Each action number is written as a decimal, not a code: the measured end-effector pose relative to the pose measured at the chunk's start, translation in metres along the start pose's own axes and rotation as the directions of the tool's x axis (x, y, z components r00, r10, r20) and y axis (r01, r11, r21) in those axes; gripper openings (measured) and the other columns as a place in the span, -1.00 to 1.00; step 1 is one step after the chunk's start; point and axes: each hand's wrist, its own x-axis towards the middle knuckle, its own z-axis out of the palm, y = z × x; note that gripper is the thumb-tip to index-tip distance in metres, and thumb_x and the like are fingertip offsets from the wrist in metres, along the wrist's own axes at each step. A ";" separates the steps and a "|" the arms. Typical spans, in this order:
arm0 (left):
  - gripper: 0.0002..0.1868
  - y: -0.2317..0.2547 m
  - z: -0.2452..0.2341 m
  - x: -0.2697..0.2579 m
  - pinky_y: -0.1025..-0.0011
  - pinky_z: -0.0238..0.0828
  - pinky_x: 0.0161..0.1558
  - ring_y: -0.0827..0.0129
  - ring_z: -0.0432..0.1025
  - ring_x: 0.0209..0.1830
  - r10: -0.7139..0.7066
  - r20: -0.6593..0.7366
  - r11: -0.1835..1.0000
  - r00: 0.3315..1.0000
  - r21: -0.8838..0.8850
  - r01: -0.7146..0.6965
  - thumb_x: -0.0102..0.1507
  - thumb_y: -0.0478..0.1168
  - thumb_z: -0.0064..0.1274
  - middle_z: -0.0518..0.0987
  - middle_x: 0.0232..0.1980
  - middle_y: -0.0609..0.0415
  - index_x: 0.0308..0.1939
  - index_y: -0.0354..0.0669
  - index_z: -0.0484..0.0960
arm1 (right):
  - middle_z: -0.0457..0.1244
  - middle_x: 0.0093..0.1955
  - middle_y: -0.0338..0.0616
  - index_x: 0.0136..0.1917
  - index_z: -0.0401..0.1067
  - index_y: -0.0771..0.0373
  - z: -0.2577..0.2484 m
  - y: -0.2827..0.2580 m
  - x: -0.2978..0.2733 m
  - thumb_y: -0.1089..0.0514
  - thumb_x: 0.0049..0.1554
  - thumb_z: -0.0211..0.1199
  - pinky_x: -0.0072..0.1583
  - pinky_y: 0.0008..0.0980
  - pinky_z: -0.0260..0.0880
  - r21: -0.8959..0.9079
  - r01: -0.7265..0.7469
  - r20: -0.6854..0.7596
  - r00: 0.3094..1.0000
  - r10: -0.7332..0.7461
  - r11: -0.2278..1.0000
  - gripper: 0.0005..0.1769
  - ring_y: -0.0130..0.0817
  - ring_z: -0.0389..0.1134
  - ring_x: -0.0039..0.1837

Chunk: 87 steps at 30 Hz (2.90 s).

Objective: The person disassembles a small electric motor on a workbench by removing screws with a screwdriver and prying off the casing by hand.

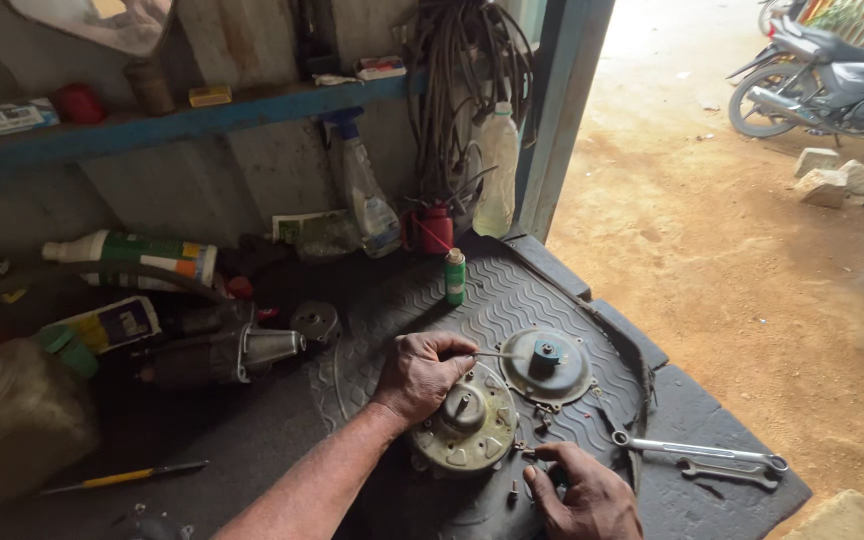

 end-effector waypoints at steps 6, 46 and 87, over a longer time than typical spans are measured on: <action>-0.81 0.009 -0.002 -0.008 0.49 0.58 -0.14 0.47 0.66 -0.26 0.065 -0.057 0.993 0.996 0.100 -0.059 0.13 -0.28 0.23 0.77 -0.23 0.08 -0.18 -0.18 0.78 | 0.50 -0.17 -0.19 0.13 0.59 -0.02 -0.001 -0.003 -0.003 -0.05 0.01 0.47 -0.03 -0.41 0.56 -0.034 -0.017 -0.005 1.000 0.017 0.999 -0.60 -0.44 0.56 -0.13; -0.85 0.041 -0.023 0.017 0.41 0.59 -0.15 0.32 0.67 -0.27 0.176 0.370 0.864 0.912 0.386 -0.324 0.10 -0.26 0.18 0.73 -0.27 0.02 -0.27 -0.02 0.78 | 0.49 -0.16 -0.22 0.12 0.58 0.00 0.009 0.015 0.001 -0.02 -0.01 0.49 -0.11 -0.45 0.56 -0.032 0.138 -0.062 0.988 -0.140 0.990 -0.60 -0.48 0.58 -0.15; -0.78 0.006 -0.013 0.005 0.35 0.51 -0.01 0.24 0.59 -0.11 0.142 0.174 0.945 0.974 0.271 -0.186 0.07 -0.09 0.15 0.68 -0.18 0.05 -0.33 -0.12 0.76 | 0.47 -0.10 -0.12 0.19 0.58 0.28 0.006 -0.044 0.021 0.19 0.14 0.28 -0.06 -0.46 0.42 0.503 -0.075 -0.034 0.994 0.107 0.861 -0.66 -0.47 0.41 -0.12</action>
